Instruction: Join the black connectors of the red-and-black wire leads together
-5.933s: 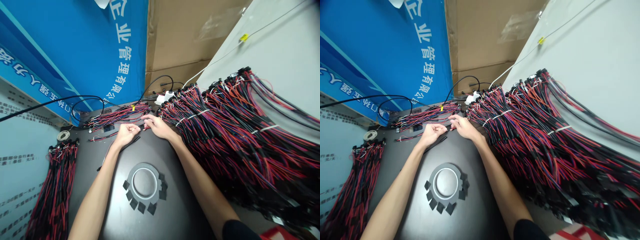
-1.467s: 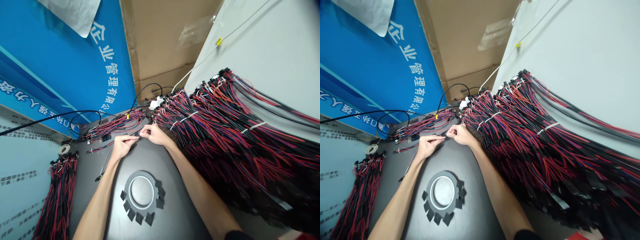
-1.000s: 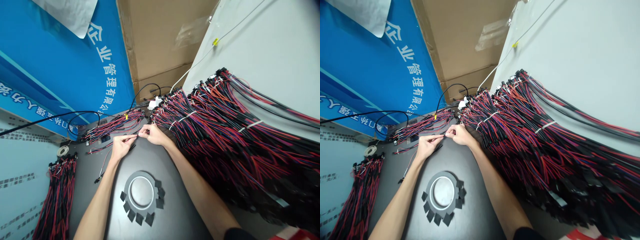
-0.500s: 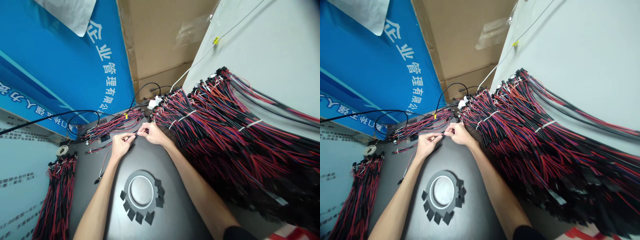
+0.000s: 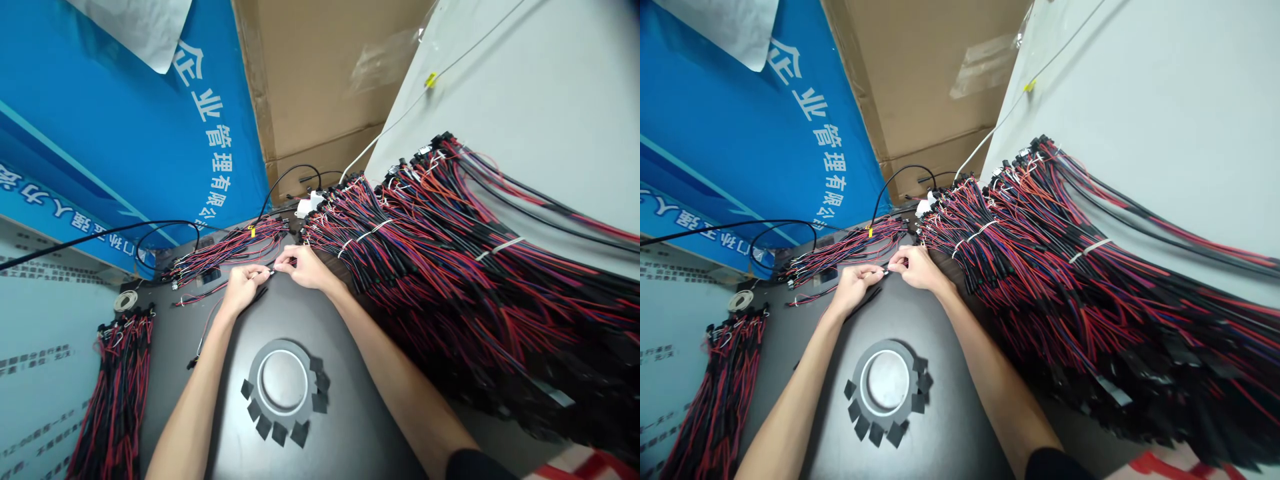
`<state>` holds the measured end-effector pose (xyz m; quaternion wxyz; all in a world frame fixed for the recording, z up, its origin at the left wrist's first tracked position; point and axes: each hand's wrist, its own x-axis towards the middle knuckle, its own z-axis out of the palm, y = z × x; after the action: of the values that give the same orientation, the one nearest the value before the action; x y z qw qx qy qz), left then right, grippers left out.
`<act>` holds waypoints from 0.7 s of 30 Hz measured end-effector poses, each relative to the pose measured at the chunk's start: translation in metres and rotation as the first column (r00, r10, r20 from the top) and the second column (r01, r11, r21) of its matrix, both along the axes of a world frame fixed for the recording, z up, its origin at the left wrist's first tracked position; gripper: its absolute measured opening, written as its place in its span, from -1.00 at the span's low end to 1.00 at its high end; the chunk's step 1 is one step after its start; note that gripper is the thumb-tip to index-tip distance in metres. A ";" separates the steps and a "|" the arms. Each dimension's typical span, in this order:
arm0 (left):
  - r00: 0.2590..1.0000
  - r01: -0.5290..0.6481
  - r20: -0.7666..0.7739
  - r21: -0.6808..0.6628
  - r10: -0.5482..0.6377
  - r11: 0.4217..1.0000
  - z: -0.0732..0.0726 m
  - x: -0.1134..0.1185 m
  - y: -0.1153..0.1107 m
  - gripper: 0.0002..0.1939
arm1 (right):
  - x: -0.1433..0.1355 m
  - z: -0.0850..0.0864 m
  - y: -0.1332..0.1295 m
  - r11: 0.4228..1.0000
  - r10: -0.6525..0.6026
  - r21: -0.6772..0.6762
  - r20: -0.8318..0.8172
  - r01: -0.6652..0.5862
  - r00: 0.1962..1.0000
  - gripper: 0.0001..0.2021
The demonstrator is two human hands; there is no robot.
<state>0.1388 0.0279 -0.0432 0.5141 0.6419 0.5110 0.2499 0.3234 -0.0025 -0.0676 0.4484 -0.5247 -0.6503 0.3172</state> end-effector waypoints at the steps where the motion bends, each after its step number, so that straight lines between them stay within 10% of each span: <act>1: 1.000 0.005 0.011 -0.016 -0.005 1.000 -0.001 0.000 0.000 -0.62 | 0.000 0.000 0.000 1.000 0.002 -0.002 -0.003 -0.002 1.000 -0.93; 21: 0.997 -0.064 -0.036 0.029 0.065 0.997 0.003 0.005 -0.006 -0.81 | 0.001 0.003 -0.001 0.999 0.038 -0.021 0.206 -0.035 0.978 -0.93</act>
<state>0.1434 0.0224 -0.0398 0.4871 0.6367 0.5375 0.2617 0.3246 -0.0033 -0.0647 0.3679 -0.5467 -0.7001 0.2748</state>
